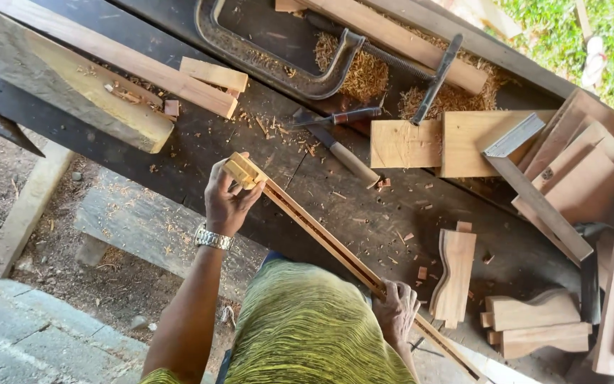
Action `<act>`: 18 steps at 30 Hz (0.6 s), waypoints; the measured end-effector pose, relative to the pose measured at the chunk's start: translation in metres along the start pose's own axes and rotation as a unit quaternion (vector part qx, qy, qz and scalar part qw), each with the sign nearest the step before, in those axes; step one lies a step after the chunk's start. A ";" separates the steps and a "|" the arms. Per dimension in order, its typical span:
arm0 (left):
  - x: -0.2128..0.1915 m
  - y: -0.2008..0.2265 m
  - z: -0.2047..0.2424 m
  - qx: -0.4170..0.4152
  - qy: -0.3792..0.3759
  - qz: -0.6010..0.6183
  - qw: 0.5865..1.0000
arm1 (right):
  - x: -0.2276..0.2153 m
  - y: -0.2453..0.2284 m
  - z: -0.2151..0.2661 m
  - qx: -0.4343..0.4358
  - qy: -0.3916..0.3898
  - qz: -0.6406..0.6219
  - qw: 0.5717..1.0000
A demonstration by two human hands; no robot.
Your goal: The person uses a handheld electric sander to smooth the surface of a rectangular wooden board. They move the sander across the board, flip it to sand the other side, and then set the board aside.
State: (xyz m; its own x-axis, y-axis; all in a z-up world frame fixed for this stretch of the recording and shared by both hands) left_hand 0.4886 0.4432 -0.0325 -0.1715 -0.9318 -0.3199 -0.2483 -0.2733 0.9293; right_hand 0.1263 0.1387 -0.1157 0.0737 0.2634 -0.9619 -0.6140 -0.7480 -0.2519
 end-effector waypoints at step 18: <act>-0.001 0.006 0.014 0.041 0.077 -0.088 0.992 | 0.012 0.007 -0.004 -0.016 -0.015 -0.026 0.999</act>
State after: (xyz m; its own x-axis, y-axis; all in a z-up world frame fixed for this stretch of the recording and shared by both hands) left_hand 0.4741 0.4457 -0.0295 0.0271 -0.8985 -0.4381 -0.3386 -0.4206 0.8417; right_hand 0.1260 0.1347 -0.1293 0.0814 0.3210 -0.9436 -0.5842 -0.7517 -0.3061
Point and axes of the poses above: each hand's wrist, its own z-axis away from the middle knuckle, its own x-axis out of the palm, y = z × x, the point moved 10 cm from there along -z, towards the middle knuckle, and after that the axes turned 4 degrees about -z, right-handed, at the moved point
